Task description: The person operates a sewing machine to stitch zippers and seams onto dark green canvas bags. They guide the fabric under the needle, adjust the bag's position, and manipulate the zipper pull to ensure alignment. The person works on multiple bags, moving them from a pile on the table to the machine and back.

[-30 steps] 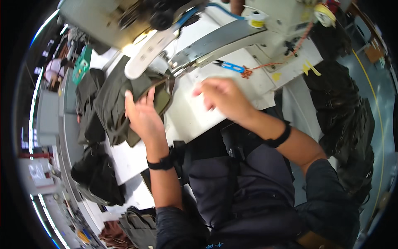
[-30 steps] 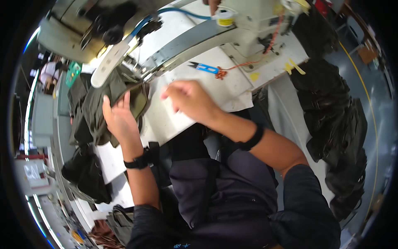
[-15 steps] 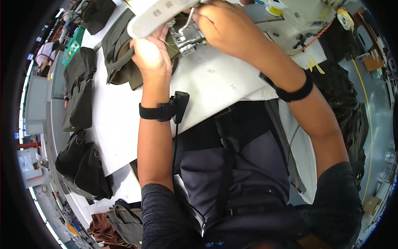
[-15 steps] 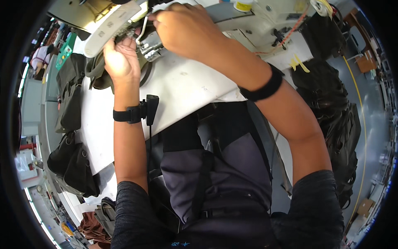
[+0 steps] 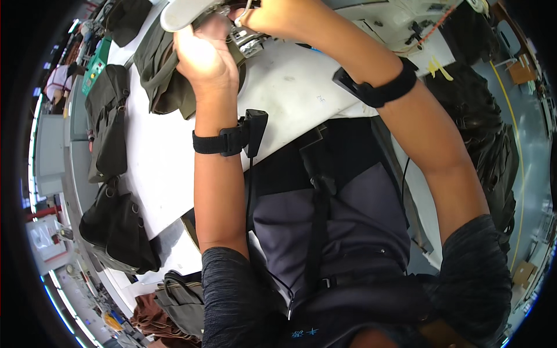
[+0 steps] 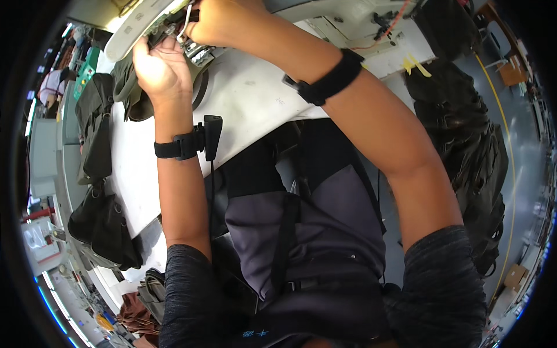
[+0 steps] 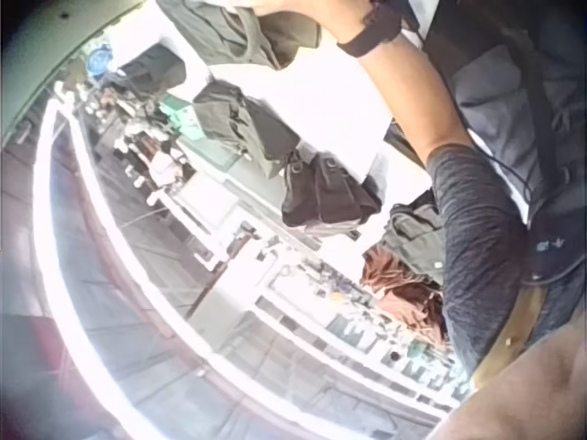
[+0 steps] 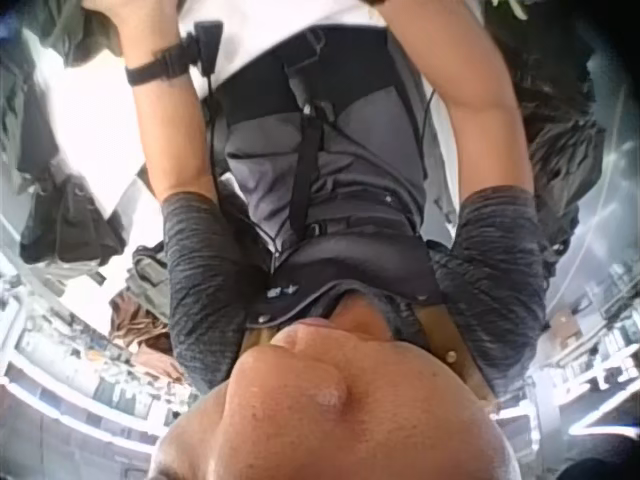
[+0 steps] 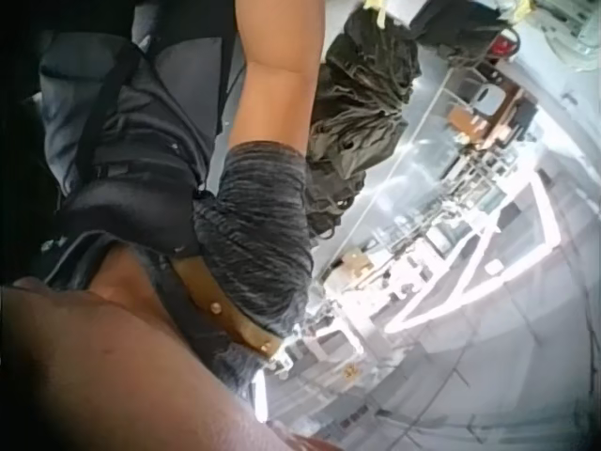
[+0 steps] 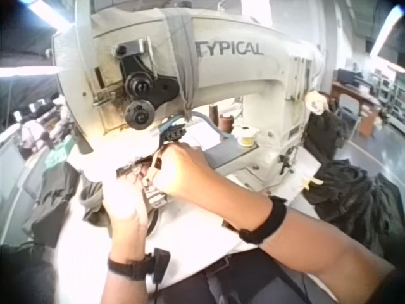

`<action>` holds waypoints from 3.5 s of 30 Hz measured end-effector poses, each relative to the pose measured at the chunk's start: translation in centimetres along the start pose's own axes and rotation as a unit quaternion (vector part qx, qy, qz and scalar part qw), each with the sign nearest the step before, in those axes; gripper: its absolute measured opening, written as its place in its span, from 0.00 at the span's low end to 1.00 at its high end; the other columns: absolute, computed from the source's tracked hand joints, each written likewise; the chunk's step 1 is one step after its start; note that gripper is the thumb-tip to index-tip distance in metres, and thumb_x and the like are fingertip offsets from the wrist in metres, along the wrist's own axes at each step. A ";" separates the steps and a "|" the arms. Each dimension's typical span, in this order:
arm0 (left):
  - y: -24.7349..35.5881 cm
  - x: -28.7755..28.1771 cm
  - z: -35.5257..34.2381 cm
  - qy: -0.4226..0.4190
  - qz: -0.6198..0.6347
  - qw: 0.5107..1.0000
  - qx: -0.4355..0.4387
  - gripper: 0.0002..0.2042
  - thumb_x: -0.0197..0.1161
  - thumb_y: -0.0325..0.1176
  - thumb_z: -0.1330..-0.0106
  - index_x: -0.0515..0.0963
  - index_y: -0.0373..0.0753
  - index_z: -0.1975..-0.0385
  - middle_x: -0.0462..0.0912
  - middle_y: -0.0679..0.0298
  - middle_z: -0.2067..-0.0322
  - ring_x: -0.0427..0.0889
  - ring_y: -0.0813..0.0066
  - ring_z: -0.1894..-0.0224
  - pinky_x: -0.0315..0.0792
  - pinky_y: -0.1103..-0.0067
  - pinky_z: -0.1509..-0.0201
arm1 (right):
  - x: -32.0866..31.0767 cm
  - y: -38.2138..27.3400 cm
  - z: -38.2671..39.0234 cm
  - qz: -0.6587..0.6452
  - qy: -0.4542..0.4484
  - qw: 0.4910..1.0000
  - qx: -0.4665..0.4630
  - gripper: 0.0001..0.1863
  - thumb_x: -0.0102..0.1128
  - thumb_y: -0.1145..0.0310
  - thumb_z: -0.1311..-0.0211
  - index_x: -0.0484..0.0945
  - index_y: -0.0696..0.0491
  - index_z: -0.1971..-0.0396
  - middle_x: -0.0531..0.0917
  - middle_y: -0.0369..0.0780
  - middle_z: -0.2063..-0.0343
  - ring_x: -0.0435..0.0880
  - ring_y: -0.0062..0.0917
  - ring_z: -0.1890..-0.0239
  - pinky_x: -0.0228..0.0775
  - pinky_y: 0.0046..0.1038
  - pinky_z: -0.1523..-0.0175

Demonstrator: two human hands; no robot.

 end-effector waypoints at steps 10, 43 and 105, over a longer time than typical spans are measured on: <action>0.2 -0.3 0.7 -0.047 -0.001 0.999 -0.017 0.24 0.48 0.43 0.18 0.69 0.29 0.34 0.76 0.47 0.37 0.75 0.52 0.34 0.68 0.58 0.26 | 1.0 0.7 -0.8 0.010 -0.019 0.994 -0.111 0.18 0.50 0.61 0.28 0.86 0.57 0.58 0.87 0.57 0.52 0.85 0.57 0.48 0.74 0.52 0.37; 0.9 -1.7 5.8 0.096 0.058 0.989 -0.096 0.25 0.54 0.43 0.21 0.70 0.31 0.34 0.75 0.51 0.34 0.74 0.57 0.33 0.61 0.60 0.21 | -0.5 1.1 0.7 -0.129 -0.126 0.984 0.011 0.18 0.71 0.51 0.36 0.89 0.53 0.69 0.87 0.41 0.74 0.85 0.29 0.68 0.74 0.33 0.59; -3.9 -0.1 5.9 -0.002 0.152 0.982 -0.113 0.32 0.51 0.57 0.17 0.71 0.35 0.28 0.73 0.64 0.29 0.67 0.74 0.28 0.54 0.74 0.21 | 3.6 7.9 -3.0 -0.029 -0.109 0.993 -0.030 0.15 0.56 0.62 0.26 0.82 0.58 0.55 0.85 0.48 0.57 0.84 0.40 0.52 0.74 0.39 0.45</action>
Point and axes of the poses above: each hand's wrist, its own z-axis away from the middle knuckle, its own x-axis out of the palm, y = z × x, the point moved 7 cm from there along -z, towards the middle knuckle
